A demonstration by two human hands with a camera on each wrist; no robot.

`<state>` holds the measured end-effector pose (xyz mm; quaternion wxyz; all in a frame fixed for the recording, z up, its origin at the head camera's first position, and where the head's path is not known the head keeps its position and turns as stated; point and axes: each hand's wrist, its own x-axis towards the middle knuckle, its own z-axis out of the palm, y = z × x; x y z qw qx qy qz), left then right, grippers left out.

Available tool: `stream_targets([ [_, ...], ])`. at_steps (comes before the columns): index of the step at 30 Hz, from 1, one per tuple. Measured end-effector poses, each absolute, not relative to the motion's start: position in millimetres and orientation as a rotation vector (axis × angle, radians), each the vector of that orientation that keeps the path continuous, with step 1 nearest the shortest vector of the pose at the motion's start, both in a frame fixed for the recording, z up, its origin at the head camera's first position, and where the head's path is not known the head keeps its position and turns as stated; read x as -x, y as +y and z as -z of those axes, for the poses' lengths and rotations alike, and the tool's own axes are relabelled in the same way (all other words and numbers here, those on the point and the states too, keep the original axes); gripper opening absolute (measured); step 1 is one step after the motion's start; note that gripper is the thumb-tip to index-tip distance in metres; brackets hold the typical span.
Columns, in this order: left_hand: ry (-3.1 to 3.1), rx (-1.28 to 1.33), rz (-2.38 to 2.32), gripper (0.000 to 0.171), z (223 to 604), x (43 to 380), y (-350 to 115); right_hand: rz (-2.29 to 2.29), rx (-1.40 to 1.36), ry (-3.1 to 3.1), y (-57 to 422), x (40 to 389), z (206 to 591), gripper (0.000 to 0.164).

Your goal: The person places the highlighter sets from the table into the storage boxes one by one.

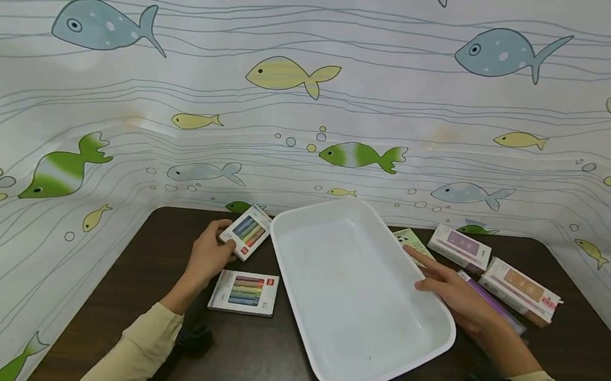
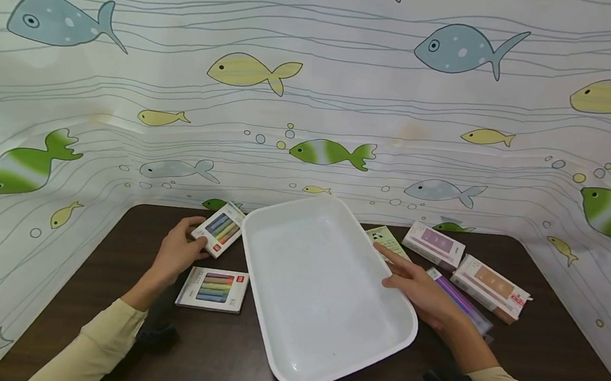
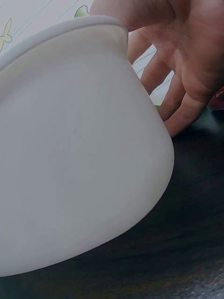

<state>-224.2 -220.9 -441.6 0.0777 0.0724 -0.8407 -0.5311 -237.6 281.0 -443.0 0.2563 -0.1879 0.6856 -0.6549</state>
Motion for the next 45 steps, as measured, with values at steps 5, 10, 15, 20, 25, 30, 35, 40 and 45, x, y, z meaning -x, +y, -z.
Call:
stream_targets([
  [5, -2.502, -0.219, 1.612, 0.052, 440.0, 222.9, -221.6, 1.775, 0.510, 1.856, 280.0, 237.1, 441.9, 0.070],
  [10, -2.468, -0.231, 1.680, 0.052, 436.3, 222.0, -221.1, 1.781, 0.511, 1.839, 279.6, 237.0, 442.2, 0.070],
  [15, -2.434, -0.220, 1.759, 0.052, 431.9, 222.7, -222.9, 1.786, 0.551, 1.826, 281.2, 237.7, 443.6, 0.070],
  [20, -2.420, -0.206, 1.789, 0.053, 429.0, 222.7, -225.4, 1.790, 0.580, 1.808, 282.9, 238.3, 445.0, 0.070],
  [25, -2.407, -0.193, 1.799, 0.052, 425.6, 222.7, -227.0, 1.789, 0.587, 1.801, 282.5, 238.7, 445.6, 0.069],
  [30, -2.382, -0.184, 1.798, 0.053, 419.9, 222.2, -228.2, 1.782, 0.581, 1.807, 282.1, 239.4, 445.5, 0.069],
  [35, -2.362, -0.189, 1.771, 0.053, 416.0, 220.4, -231.3, 1.771, 0.553, 1.825, 281.3, 239.6, 446.0, 0.070],
  [40, -2.372, -0.158, 1.740, 0.052, 412.8, 220.3, -232.5, 1.774, 0.563, 1.831, 282.7, 239.7, 446.4, 0.069],
  [45, -2.358, -0.152, 1.733, 0.052, 410.0, 221.3, -230.7, 1.779, 0.568, 1.818, 284.4, 240.7, 445.1, 0.069],
])
